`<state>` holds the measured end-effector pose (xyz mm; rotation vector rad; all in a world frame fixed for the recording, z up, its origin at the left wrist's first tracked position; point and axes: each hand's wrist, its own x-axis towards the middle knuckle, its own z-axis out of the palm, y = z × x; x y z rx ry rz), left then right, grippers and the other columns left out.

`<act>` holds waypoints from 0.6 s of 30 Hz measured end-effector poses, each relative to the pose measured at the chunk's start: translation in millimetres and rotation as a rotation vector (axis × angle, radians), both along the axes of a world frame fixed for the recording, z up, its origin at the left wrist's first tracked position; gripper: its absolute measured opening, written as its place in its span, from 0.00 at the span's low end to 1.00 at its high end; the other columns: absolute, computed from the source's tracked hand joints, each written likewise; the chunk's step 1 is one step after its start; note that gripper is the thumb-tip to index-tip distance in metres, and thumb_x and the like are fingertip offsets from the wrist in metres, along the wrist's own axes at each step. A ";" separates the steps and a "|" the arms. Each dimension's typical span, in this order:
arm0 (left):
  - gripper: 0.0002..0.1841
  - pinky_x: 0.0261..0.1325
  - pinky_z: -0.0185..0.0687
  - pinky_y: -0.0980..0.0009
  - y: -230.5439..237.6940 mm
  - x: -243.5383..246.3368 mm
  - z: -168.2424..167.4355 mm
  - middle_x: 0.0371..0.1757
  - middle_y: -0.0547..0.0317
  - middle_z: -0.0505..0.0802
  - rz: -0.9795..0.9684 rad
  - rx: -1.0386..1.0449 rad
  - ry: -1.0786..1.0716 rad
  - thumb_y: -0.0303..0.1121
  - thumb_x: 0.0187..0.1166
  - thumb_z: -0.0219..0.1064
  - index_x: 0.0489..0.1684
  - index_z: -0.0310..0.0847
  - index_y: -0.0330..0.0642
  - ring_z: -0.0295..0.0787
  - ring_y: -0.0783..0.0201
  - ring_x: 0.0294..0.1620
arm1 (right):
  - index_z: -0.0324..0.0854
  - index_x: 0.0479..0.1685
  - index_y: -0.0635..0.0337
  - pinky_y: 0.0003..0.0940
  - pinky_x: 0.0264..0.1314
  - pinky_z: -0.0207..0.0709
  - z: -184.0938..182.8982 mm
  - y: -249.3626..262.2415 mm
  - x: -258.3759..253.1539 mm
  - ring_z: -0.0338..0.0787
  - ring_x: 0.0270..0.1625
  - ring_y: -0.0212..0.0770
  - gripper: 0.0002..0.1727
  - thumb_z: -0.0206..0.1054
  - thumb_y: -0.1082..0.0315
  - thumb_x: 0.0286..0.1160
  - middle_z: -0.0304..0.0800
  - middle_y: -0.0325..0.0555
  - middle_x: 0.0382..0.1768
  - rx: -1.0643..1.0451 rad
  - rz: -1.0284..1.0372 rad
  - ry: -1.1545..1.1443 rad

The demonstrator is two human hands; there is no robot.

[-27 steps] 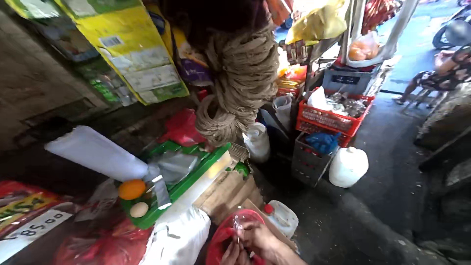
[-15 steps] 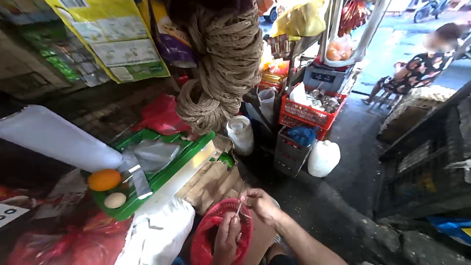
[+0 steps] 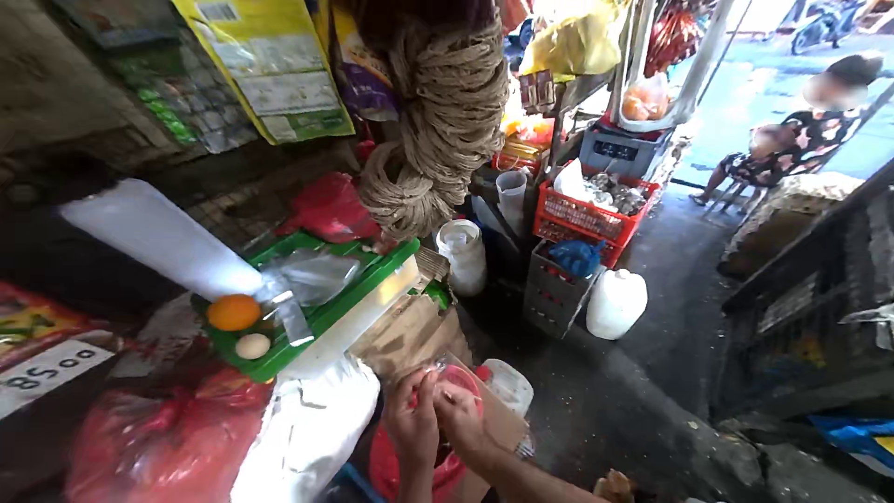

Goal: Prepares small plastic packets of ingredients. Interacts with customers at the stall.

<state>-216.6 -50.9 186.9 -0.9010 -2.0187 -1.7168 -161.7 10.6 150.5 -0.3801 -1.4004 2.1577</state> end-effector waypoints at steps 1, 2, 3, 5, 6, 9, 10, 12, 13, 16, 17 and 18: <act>0.08 0.62 0.85 0.67 -13.9 -1.3 -6.2 0.47 0.59 0.95 0.022 -0.063 0.011 0.35 0.76 0.72 0.39 0.93 0.40 0.90 0.67 0.53 | 0.92 0.46 0.63 0.36 0.59 0.83 -6.1 -2.5 7.0 0.87 0.50 0.35 0.14 0.61 0.66 0.85 0.91 0.44 0.44 0.225 0.011 0.004; 0.09 0.66 0.83 0.63 -23.6 -1.6 -13.7 0.49 0.57 0.95 0.017 -0.114 0.022 0.35 0.77 0.71 0.40 0.93 0.40 0.89 0.64 0.56 | 0.93 0.48 0.60 0.40 0.63 0.82 -9.5 2.4 13.9 0.86 0.55 0.38 0.14 0.61 0.65 0.84 0.89 0.46 0.48 0.438 0.019 -0.014; 0.09 0.67 0.81 0.61 -29.3 -1.3 -21.9 0.50 0.58 0.95 0.007 -0.151 0.036 0.36 0.78 0.71 0.41 0.93 0.41 0.88 0.62 0.58 | 0.93 0.49 0.56 0.43 0.65 0.81 -10.8 11.9 20.6 0.84 0.59 0.41 0.13 0.62 0.63 0.83 0.87 0.48 0.51 0.608 0.040 -0.047; 0.09 0.67 0.79 0.59 -44.4 -3.3 -32.2 0.50 0.60 0.95 0.015 -0.209 0.066 0.37 0.78 0.71 0.40 0.94 0.44 0.87 0.61 0.58 | 0.93 0.47 0.51 0.48 0.70 0.80 -2.6 24.7 24.6 0.81 0.66 0.47 0.11 0.65 0.61 0.82 0.82 0.52 0.59 0.817 0.118 -0.089; 0.08 0.68 0.79 0.59 -54.3 -5.8 -34.1 0.51 0.62 0.96 0.018 -0.243 0.078 0.38 0.78 0.71 0.41 0.95 0.46 0.87 0.61 0.58 | 0.92 0.44 0.53 0.49 0.72 0.79 5.4 27.3 22.0 0.81 0.69 0.49 0.10 0.66 0.61 0.81 0.81 0.55 0.63 0.881 0.159 -0.096; 0.08 0.68 0.80 0.61 -65.7 -11.0 -30.7 0.52 0.67 0.96 -0.024 -0.276 0.094 0.38 0.78 0.72 0.42 0.96 0.50 0.87 0.64 0.58 | 0.91 0.38 0.58 0.48 0.75 0.76 25.2 44.4 9.7 0.79 0.71 0.50 0.12 0.66 0.61 0.81 0.79 0.56 0.67 0.966 0.266 -0.060; 0.08 0.68 0.80 0.61 -64.0 -10.1 -27.3 0.52 0.67 0.96 -0.041 -0.280 0.101 0.39 0.77 0.71 0.43 0.95 0.50 0.87 0.64 0.58 | 0.92 0.37 0.58 0.48 0.77 0.74 28.4 52.5 8.1 0.78 0.73 0.47 0.14 0.64 0.59 0.83 0.80 0.53 0.68 0.972 0.295 -0.050; 0.09 0.68 0.80 0.60 -63.7 -8.2 -20.3 0.52 0.66 0.95 -0.079 -0.297 0.122 0.40 0.78 0.70 0.43 0.94 0.49 0.87 0.63 0.59 | 0.93 0.35 0.58 0.46 0.82 0.68 36.8 61.2 10.2 0.76 0.76 0.43 0.19 0.61 0.56 0.86 0.82 0.46 0.70 0.950 0.345 -0.057; 0.10 0.67 0.80 0.60 -62.1 -8.3 -16.7 0.52 0.64 0.94 -0.103 -0.297 0.132 0.41 0.79 0.69 0.43 0.93 0.48 0.86 0.63 0.59 | 0.91 0.32 0.60 0.45 0.83 0.68 40.2 63.6 11.6 0.76 0.77 0.42 0.20 0.62 0.57 0.86 0.83 0.46 0.70 0.911 0.349 -0.040; 0.09 0.60 0.86 0.66 -54.7 -10.4 -8.1 0.52 0.61 0.93 -0.246 -0.250 0.027 0.38 0.78 0.68 0.45 0.89 0.45 0.88 0.67 0.55 | 0.86 0.46 0.62 0.43 0.79 0.77 45.7 69.9 19.1 0.77 0.78 0.45 0.12 0.72 0.61 0.78 0.79 0.53 0.73 0.746 0.376 0.041; 0.09 0.53 0.87 0.68 -52.4 -10.8 -5.9 0.51 0.60 0.92 -0.328 -0.217 -0.046 0.36 0.80 0.67 0.47 0.87 0.43 0.88 0.68 0.50 | 0.86 0.58 0.59 0.45 0.80 0.77 46.6 72.8 23.5 0.74 0.82 0.47 0.16 0.74 0.64 0.74 0.75 0.53 0.78 0.733 0.391 0.046; 0.08 0.49 0.88 0.68 -50.6 -10.7 -3.8 0.51 0.59 0.92 -0.416 -0.179 -0.133 0.35 0.81 0.67 0.47 0.87 0.42 0.89 0.67 0.47 | 0.86 0.63 0.57 0.45 0.83 0.74 47.6 74.5 27.8 0.70 0.85 0.48 0.20 0.75 0.66 0.70 0.70 0.54 0.83 0.751 0.389 0.045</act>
